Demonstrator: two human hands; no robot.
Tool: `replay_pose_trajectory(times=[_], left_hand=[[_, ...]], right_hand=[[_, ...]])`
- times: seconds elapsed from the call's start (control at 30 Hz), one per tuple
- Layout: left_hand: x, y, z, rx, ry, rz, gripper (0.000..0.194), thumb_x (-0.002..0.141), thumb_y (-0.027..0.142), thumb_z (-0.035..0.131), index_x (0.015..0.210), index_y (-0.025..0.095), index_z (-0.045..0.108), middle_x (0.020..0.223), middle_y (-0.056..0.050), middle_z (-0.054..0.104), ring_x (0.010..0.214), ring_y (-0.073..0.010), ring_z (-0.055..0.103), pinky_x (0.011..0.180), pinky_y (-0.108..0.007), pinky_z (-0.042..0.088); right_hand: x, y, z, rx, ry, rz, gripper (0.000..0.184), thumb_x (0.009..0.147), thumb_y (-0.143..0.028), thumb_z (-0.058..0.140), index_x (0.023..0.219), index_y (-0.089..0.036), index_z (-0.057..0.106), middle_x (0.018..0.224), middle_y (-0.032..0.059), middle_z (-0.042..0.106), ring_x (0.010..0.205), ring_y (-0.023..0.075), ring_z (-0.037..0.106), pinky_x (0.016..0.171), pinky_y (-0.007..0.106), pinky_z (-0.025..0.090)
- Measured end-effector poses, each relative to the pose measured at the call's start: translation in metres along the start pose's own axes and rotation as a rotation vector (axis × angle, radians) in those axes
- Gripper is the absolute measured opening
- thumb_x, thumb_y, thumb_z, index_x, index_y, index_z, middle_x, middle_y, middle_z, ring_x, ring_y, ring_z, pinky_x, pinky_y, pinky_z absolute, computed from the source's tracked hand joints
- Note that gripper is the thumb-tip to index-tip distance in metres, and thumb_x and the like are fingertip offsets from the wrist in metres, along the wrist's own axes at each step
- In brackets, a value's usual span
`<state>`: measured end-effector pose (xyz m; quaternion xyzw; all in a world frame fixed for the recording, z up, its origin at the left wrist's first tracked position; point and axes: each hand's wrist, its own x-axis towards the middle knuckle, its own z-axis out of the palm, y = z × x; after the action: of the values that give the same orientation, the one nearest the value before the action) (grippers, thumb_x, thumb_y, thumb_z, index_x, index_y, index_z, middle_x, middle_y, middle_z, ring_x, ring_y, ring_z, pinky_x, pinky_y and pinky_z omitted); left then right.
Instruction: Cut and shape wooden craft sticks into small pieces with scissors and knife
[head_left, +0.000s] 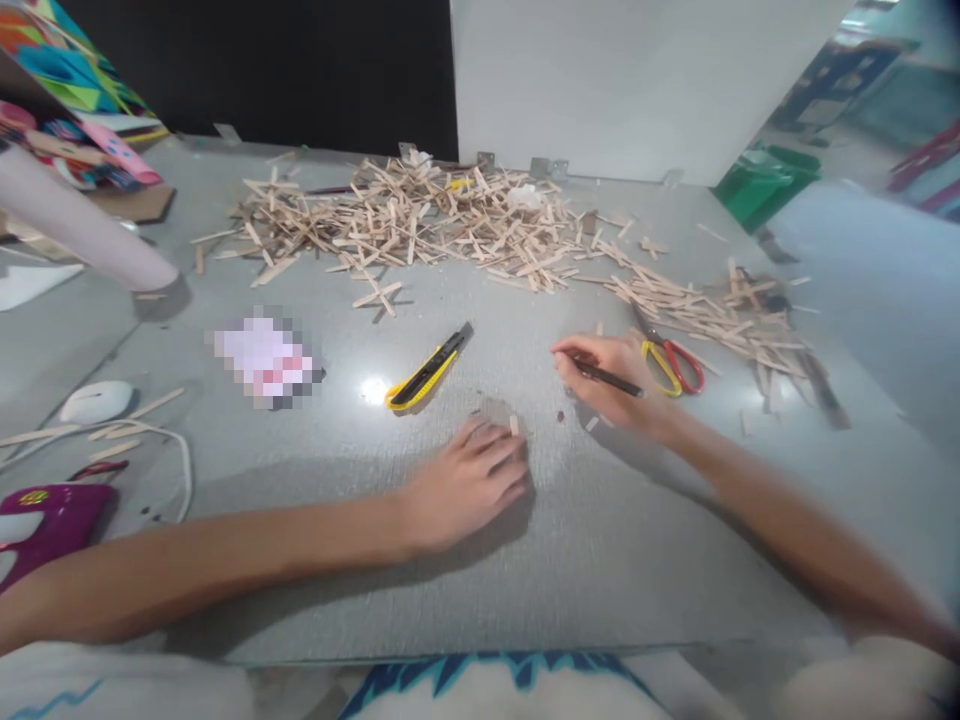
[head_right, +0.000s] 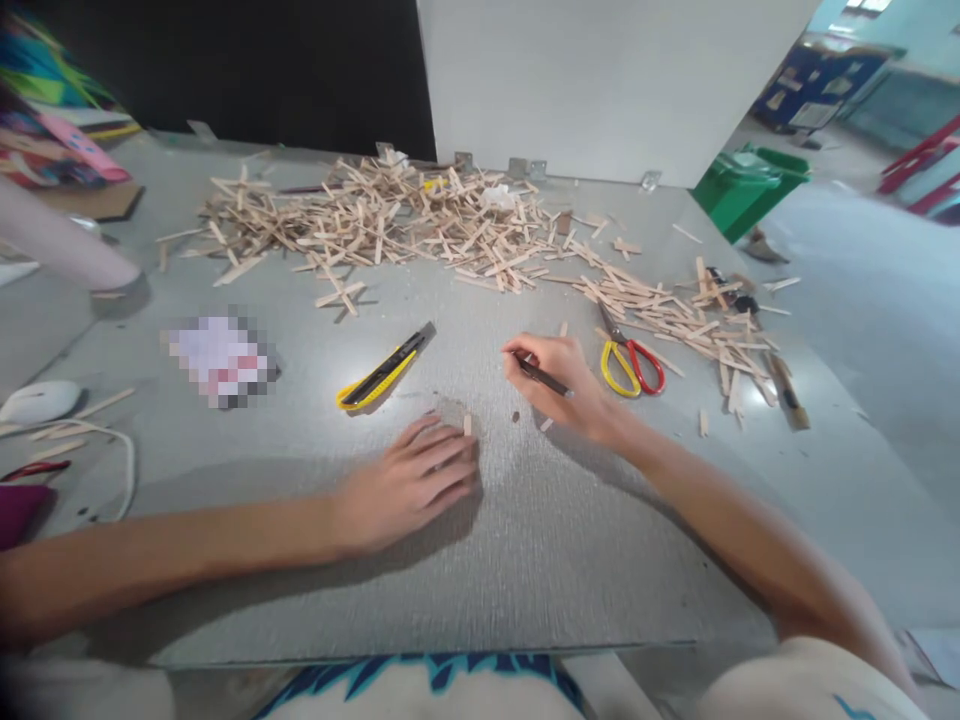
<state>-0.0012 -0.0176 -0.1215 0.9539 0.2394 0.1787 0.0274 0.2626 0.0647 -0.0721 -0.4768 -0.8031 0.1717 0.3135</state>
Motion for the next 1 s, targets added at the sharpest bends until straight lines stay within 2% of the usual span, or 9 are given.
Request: replay_pose_trajectory(times=[0.07, 0.17, 0.3, 0.37, 0.47, 0.67, 0.8, 0.9, 1.0], left_hand=[[-0.004, 0.008, -0.002, 0.01, 0.015, 0.014, 0.018, 0.11, 0.027, 0.063, 0.101, 0.016, 0.073, 0.118, -0.01, 0.078, 0.114, -0.0273, 0.072, 0.113, -0.05, 0.053], [-0.004, 0.011, -0.01, 0.039, 0.007, -0.141, 0.016, 0.103, 0.027, 0.074, 0.111, 0.013, 0.074, 0.116, -0.011, 0.076, 0.108, -0.029, 0.07, 0.096, -0.045, 0.057], [-0.003, 0.001, -0.022, -0.03, -0.121, -0.346, 0.009, 0.104, 0.023, 0.071, 0.103, 0.016, 0.076, 0.103, -0.007, 0.073, 0.104, -0.0292, 0.067, 0.091, -0.045, 0.056], [-0.005, -0.002, -0.027, -0.081, -0.178, -0.364, 0.014, 0.107, 0.017, 0.064, 0.099, 0.016, 0.075, 0.101, -0.006, 0.072, 0.104, -0.0276, 0.066, 0.093, -0.044, 0.056], [-0.011, 0.003, -0.032, -0.068, -0.256, -0.382, 0.017, 0.105, 0.007, 0.059, 0.099, 0.015, 0.072, 0.106, -0.008, 0.072, 0.104, -0.0273, 0.067, 0.092, -0.042, 0.057], [-0.02, 0.019, -0.053, 0.041, -0.507, -0.44, 0.034, 0.092, -0.008, 0.057, 0.115, 0.011, 0.072, 0.121, -0.015, 0.074, 0.114, -0.033, 0.07, 0.092, -0.045, 0.061], [-0.028, 0.015, -0.065, -0.029, -0.554, -0.501, 0.038, 0.092, -0.009, 0.055, 0.118, 0.014, 0.072, 0.122, -0.012, 0.075, 0.115, -0.0315, 0.072, 0.089, -0.042, 0.062], [-0.03, 0.005, -0.068, -0.044, -0.537, -0.456, 0.038, 0.09, -0.008, 0.056, 0.117, 0.015, 0.072, 0.121, -0.011, 0.076, 0.113, -0.0291, 0.073, 0.091, -0.04, 0.061], [-0.017, -0.014, -0.064, 0.044, -0.502, -0.403, 0.035, 0.09, -0.007, 0.052, 0.111, 0.011, 0.073, 0.117, -0.016, 0.077, 0.112, -0.0319, 0.074, 0.09, -0.042, 0.06]], right_hand=[[-0.001, 0.002, -0.004, -0.038, 0.006, -0.045, 0.025, 0.107, -0.035, 0.059, 0.1, -0.02, 0.077, 0.074, 0.0022, 0.072, 0.064, 0.0177, 0.065, 0.063, 0.03, 0.046], [-0.002, -0.003, -0.011, -0.022, -0.016, -0.118, 0.026, 0.111, -0.034, 0.055, 0.104, -0.02, 0.075, 0.081, 0.0028, 0.072, 0.068, 0.0178, 0.063, 0.067, 0.031, 0.045], [-0.003, -0.018, -0.018, -0.024, -0.253, -0.25, 0.028, 0.116, -0.029, 0.046, 0.111, -0.02, 0.072, 0.093, 0.0058, 0.068, 0.079, 0.0197, 0.062, 0.074, 0.032, 0.044], [-0.005, -0.021, -0.019, -0.106, -0.311, -0.263, 0.032, 0.118, -0.029, 0.042, 0.109, -0.019, 0.071, 0.096, 0.0067, 0.065, 0.079, 0.0197, 0.06, 0.073, 0.032, 0.041], [-0.008, -0.025, -0.016, -0.191, -0.293, -0.252, 0.035, 0.119, -0.032, 0.041, 0.107, -0.019, 0.071, 0.098, 0.007, 0.063, 0.077, 0.019, 0.058, 0.071, 0.032, 0.038], [-0.014, -0.047, -0.015, -0.243, -0.376, -0.282, 0.036, 0.119, -0.029, 0.042, 0.103, -0.017, 0.072, 0.093, 0.0056, 0.064, 0.073, 0.0173, 0.057, 0.068, 0.031, 0.036], [-0.015, -0.053, -0.015, -0.323, -0.362, -0.297, 0.04, 0.119, -0.03, 0.041, 0.098, -0.016, 0.072, 0.091, 0.0062, 0.065, 0.069, 0.0169, 0.053, 0.064, 0.032, 0.031], [-0.013, -0.049, -0.015, -0.337, -0.337, -0.274, 0.041, 0.119, -0.032, 0.04, 0.103, -0.016, 0.074, 0.095, 0.0075, 0.068, 0.071, 0.0177, 0.056, 0.064, 0.032, 0.032], [-0.011, -0.048, -0.017, -0.315, -0.317, -0.271, 0.039, 0.118, -0.032, 0.041, 0.105, -0.017, 0.075, 0.095, 0.0083, 0.069, 0.074, 0.0187, 0.059, 0.065, 0.032, 0.034]])
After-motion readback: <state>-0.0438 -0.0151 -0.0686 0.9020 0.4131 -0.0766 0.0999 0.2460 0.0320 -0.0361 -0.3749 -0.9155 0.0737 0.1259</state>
